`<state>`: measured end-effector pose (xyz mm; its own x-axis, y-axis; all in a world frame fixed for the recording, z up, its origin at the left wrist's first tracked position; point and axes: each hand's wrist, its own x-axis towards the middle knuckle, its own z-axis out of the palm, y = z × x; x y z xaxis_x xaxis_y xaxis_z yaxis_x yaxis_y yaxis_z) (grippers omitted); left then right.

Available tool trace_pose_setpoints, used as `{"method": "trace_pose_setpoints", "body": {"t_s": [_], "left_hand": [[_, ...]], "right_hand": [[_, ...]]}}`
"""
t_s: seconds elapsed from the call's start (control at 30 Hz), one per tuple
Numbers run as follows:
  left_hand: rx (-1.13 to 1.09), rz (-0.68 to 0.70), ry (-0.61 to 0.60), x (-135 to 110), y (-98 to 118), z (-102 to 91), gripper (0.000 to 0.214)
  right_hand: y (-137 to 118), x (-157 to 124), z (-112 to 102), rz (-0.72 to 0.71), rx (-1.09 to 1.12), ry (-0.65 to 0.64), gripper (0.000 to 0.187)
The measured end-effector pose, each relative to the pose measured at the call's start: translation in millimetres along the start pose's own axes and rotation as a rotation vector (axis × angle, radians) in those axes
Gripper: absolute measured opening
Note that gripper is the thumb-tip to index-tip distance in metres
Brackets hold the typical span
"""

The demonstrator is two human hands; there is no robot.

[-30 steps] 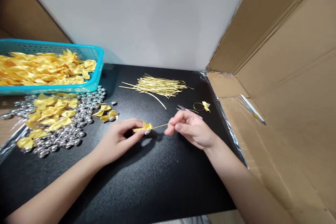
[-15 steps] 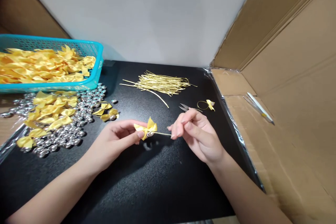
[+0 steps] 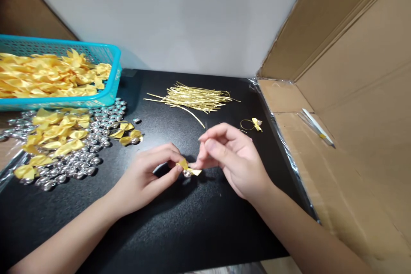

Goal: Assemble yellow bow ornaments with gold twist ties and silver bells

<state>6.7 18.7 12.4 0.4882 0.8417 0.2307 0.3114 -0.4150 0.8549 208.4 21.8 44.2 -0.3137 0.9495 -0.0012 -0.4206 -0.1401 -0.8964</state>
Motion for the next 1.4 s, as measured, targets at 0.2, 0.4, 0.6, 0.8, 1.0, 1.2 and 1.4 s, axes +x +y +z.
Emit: {"method": "trace_pose_setpoints", "body": {"t_s": [0.2,0.4,0.6,0.8,1.0,1.2,1.4], "left_hand": [[0.014,0.056,0.076,-0.5,-3.4,1.0,0.013],[-0.091,0.023,0.189,-4.9,-6.7,5.5,0.018],[0.061,0.205,0.316,-4.5,-1.0,2.9,0.023],[-0.11,0.23,0.312,-7.4,3.8,4.3,0.029],[-0.154,0.057,0.292,-5.6,4.4,11.7,0.023],[-0.015,0.288,0.376,-5.2,0.0,10.5,0.022],[0.187,0.489,0.485,-11.1,-1.1,5.6,0.018]], "right_hand": [[-2.7,7.7,0.6,-0.041,0.052,0.215,0.01],[9.7,5.0,-2.2,-0.092,0.002,0.213,0.006],[17.9,0.4,1.0,-0.049,0.071,0.08,0.007],[24.1,-8.6,3.4,-0.127,0.036,0.07,0.008],[24.3,-13.5,10.6,-0.122,0.103,0.072,0.018],[28.6,-10.1,13.0,-0.073,0.145,0.181,0.025],[36.0,-17.1,23.0,0.155,0.335,0.214,0.018]]}}
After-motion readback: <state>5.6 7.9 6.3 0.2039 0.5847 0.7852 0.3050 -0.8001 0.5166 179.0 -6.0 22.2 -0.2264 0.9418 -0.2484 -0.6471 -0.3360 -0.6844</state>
